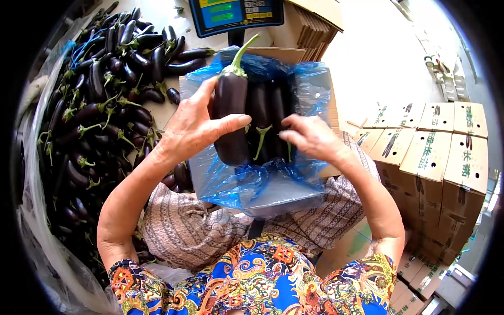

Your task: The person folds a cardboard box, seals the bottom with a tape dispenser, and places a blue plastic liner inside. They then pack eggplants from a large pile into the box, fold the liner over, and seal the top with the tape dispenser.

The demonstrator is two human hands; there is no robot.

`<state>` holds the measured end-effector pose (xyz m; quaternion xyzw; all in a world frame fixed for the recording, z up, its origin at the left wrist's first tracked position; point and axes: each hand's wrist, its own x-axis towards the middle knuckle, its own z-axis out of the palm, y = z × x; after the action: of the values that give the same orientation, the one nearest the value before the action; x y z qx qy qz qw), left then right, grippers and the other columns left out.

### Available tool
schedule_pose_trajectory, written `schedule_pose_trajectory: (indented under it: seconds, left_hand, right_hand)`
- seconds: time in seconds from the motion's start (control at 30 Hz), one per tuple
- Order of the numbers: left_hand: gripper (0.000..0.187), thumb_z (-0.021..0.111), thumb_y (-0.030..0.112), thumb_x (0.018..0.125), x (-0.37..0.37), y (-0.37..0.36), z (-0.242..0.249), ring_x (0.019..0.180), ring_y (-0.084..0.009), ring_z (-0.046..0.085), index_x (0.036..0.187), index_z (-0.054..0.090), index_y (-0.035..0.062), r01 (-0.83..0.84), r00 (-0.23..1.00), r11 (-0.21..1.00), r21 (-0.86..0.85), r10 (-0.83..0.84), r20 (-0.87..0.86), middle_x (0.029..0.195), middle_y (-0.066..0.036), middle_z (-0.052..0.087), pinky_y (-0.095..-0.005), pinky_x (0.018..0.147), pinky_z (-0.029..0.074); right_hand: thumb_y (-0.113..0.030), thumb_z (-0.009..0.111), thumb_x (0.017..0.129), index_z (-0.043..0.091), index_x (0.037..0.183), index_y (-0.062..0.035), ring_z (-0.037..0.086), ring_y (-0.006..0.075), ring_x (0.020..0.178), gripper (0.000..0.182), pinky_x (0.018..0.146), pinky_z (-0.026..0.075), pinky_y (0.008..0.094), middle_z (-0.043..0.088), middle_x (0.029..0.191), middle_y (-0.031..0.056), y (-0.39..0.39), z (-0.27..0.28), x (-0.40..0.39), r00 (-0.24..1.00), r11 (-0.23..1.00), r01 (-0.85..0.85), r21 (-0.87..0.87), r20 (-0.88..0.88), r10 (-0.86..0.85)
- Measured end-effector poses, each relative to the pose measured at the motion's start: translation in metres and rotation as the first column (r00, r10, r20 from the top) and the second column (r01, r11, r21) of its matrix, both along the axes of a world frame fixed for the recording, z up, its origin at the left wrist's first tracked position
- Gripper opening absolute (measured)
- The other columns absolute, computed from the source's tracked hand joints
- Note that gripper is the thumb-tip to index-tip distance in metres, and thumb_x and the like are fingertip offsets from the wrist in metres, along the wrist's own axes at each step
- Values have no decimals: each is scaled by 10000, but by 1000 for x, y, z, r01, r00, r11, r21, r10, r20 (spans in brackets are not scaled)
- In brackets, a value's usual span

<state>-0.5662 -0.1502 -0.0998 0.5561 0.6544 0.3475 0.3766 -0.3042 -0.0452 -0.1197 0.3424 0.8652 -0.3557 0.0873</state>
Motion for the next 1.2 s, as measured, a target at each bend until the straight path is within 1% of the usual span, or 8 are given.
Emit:
schedule_pose_trajectory:
  seconds: [0.03,0.13,0.23,0.43,0.7,0.9,1.13,1.2]
  left_hand:
    - [877,814,442,738,7,3,-4,965,-260,672,1363,434,-43,5,999,998,-56,-3,32,1084,-191,670,-359,880,528]
    - [1117,784,524,750,38,4,-11,997,-419,659,1498,161,-23,11,996,976,-216,-29,-81,1079,-323,637,-445,895,513]
    - [1117,767,489,764,64,0,-34,891,-521,639,1513,97,2,105,983,975,-194,-131,-127,909,-368,639,-521,832,517]
    - [1007,729,381,824,104,17,-54,825,-513,635,1527,90,45,189,948,945,-267,-247,-202,849,-332,651,-542,792,504]
    - [850,639,145,850,121,6,-103,750,-518,605,1519,123,53,244,941,918,-312,-303,-154,712,-336,595,-566,731,459]
    - [883,652,182,867,113,12,-103,714,-515,597,1525,78,47,333,907,883,-331,-396,-145,697,-324,593,-546,706,465]
    - [925,640,200,892,103,19,-95,738,-504,626,1542,-10,98,412,868,834,-368,-482,-119,765,-330,633,-573,729,493]
    - [869,640,199,895,99,20,-80,726,-496,630,1541,69,87,389,903,891,-233,-419,-96,781,-312,646,-559,711,505]
  right_hand:
    - [-251,641,899,630,1115,-29,651,391,918,309,801,539,455,664,1006,212,-9,-8,1,992,969,-130,211,38,124]
    - [-193,689,837,619,1043,-30,649,374,888,272,761,529,474,636,947,174,-20,-6,2,851,935,-347,68,441,284]
    - [-169,688,819,626,930,-26,655,379,854,192,729,522,483,654,908,175,-20,-12,21,880,942,-326,80,390,271]
    - [-93,648,735,652,850,-36,672,372,818,128,697,532,476,672,839,170,-24,-13,40,917,929,-346,132,256,305]
    - [-127,655,781,662,807,-64,679,364,759,69,656,532,468,676,768,166,-30,-11,49,888,917,-398,24,260,379]
    - [-211,628,884,619,833,-47,661,398,762,173,667,520,499,659,758,183,-29,-6,48,944,953,-301,-10,135,300]
    - [-229,647,879,568,938,-63,645,385,752,193,643,499,502,649,782,147,-24,1,49,955,958,-285,37,93,281]
    - [-208,661,872,561,915,-51,654,382,746,191,628,513,483,648,767,159,-18,3,51,974,969,-206,135,-64,216]
